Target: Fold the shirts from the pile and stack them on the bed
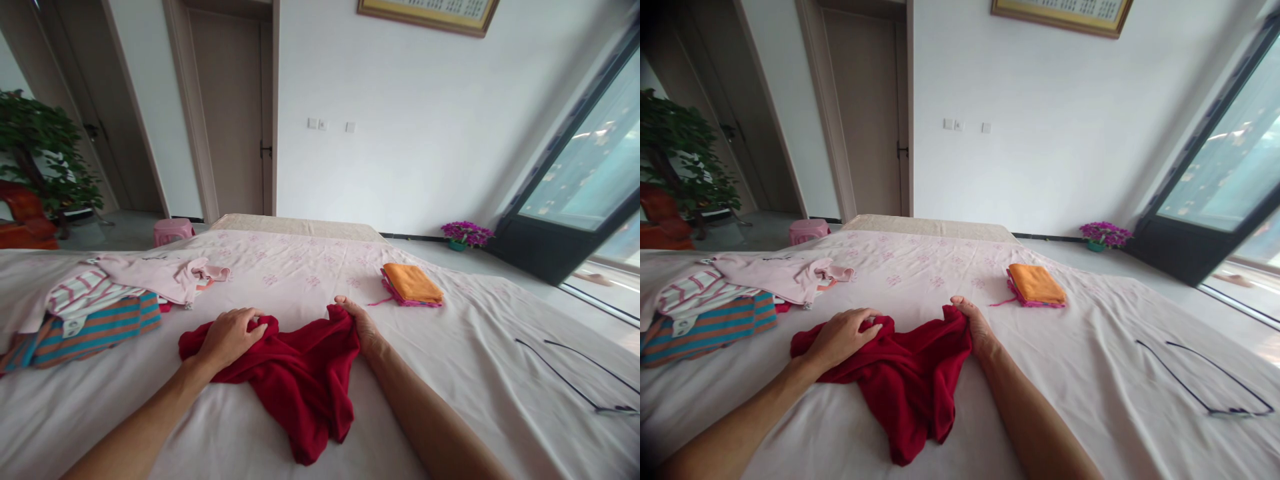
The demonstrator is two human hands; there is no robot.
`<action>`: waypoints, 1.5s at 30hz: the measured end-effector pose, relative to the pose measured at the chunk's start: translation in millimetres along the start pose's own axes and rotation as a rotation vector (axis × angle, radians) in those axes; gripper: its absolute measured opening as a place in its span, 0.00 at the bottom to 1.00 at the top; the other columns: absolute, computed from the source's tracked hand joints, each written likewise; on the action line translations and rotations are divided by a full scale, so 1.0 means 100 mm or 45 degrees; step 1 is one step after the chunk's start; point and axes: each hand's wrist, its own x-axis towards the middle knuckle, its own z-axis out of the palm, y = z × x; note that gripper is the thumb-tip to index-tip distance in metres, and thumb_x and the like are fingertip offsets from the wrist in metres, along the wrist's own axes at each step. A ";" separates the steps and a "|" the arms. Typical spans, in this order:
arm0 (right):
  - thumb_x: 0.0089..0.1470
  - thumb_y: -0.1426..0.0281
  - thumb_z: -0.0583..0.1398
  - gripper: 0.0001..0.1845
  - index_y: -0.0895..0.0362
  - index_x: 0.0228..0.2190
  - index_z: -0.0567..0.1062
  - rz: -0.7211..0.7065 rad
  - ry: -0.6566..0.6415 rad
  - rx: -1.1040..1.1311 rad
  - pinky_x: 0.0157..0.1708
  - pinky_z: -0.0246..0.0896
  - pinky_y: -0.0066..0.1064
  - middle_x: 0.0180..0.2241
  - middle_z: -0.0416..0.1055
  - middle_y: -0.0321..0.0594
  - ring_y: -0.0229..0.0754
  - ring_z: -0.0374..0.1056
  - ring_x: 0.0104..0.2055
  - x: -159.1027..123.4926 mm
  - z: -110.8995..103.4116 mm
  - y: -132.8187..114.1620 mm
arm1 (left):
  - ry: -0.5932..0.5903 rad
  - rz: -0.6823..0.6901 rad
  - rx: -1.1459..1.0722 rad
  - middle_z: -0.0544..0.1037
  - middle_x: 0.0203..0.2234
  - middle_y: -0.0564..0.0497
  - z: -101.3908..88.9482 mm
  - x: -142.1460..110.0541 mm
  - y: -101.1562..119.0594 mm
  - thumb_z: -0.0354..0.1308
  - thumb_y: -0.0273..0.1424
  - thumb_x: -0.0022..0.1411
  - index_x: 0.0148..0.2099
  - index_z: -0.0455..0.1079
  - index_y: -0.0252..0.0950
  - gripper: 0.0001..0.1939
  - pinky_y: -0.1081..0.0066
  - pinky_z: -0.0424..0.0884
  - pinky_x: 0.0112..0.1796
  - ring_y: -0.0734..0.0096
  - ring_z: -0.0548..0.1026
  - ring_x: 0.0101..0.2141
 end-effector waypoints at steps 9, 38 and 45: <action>0.45 0.71 0.67 0.13 0.55 0.35 0.71 0.087 -0.042 0.318 0.26 0.69 0.28 0.23 0.75 0.31 0.39 0.72 0.23 0.01 -0.01 0.01 | -0.103 -0.143 0.132 0.79 0.32 0.47 -0.04 0.02 0.03 0.51 0.40 0.64 0.32 0.68 0.38 0.13 0.66 0.64 0.38 0.62 0.76 0.36; 0.50 0.58 0.65 0.15 0.57 0.33 0.78 -0.180 -0.106 -0.895 0.36 0.62 0.30 0.32 0.76 0.38 0.40 0.69 0.34 -0.03 0.07 0.06 | 0.516 -0.374 -1.272 0.69 0.30 0.58 0.07 0.09 -0.45 0.60 0.45 0.58 0.39 0.65 0.40 0.15 0.74 0.65 0.37 0.71 0.68 0.33; 0.52 0.53 0.61 0.18 0.54 0.28 0.68 -0.263 0.355 -0.711 0.24 0.53 0.27 0.22 0.64 0.29 0.35 0.58 0.24 0.02 -0.01 0.08 | 0.542 -0.373 -1.148 0.68 0.29 0.57 0.01 0.09 -0.42 0.57 0.48 0.60 0.36 0.65 0.40 0.16 0.72 0.64 0.40 0.69 0.68 0.34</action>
